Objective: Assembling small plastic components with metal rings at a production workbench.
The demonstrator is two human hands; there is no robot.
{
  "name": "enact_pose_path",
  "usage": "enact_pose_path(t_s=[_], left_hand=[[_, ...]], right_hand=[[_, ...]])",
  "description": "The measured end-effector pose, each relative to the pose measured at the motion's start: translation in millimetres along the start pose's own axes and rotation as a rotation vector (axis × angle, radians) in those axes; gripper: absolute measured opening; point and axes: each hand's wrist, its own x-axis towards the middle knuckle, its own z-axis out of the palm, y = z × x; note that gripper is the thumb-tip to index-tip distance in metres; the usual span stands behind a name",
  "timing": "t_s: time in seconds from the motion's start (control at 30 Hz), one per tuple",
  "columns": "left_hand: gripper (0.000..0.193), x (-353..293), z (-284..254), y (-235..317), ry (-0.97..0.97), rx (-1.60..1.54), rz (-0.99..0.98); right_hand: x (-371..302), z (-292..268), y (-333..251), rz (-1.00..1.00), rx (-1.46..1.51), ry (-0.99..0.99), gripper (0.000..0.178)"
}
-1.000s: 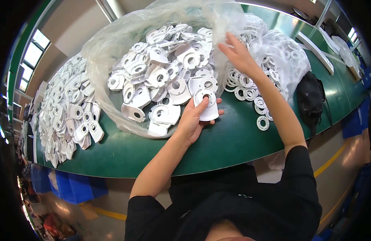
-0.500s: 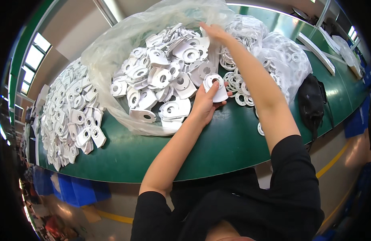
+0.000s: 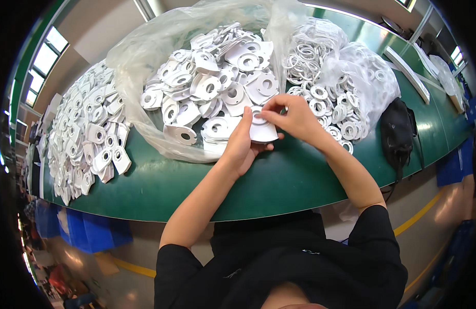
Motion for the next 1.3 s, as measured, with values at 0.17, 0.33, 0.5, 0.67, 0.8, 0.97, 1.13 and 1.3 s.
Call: enact_pose_path(t_s=[0.17,0.33,0.5,0.67,0.8,0.97,1.13,1.3], left_hand=[[0.062,-0.7,-2.3,-8.0,0.060,0.100,0.019],[0.068,-0.4,-1.4,-5.1,0.042,0.040,0.004],[0.068,-0.3,-6.3,-1.1,-0.073,-0.045,-0.009],[0.045,2.9,-13.7,-2.3,0.001,-0.160,0.013],[0.039,0.3,-15.1,1.6,-0.007,-0.159,0.092],[0.039,-4.3,-7.2,5.0,0.033,-0.121,0.123],[0.040,-3.6,-2.7,4.3,0.002,-0.169,0.134],[0.033,-3.0,-3.8,0.8,0.026,0.001,0.170]], right_hand=[[-7.7,14.5,21.1,-0.087,0.095,-0.050,0.033],[-6.9,9.4,22.3,-0.061,0.072,-0.033,0.035],[-7.2,3.8,11.9,-0.060,0.145,0.091,0.025],[-5.0,-5.7,10.8,-0.409,0.025,-0.008,0.022],[4.4,-19.0,19.7,-0.302,0.042,0.113,0.025],[7.8,-44.6,35.3,-0.201,-0.729,0.422,0.028],[5.4,-48.7,41.2,-0.047,-0.818,0.233,0.026],[10.6,-63.2,44.9,-0.062,-0.654,0.451,0.019]])
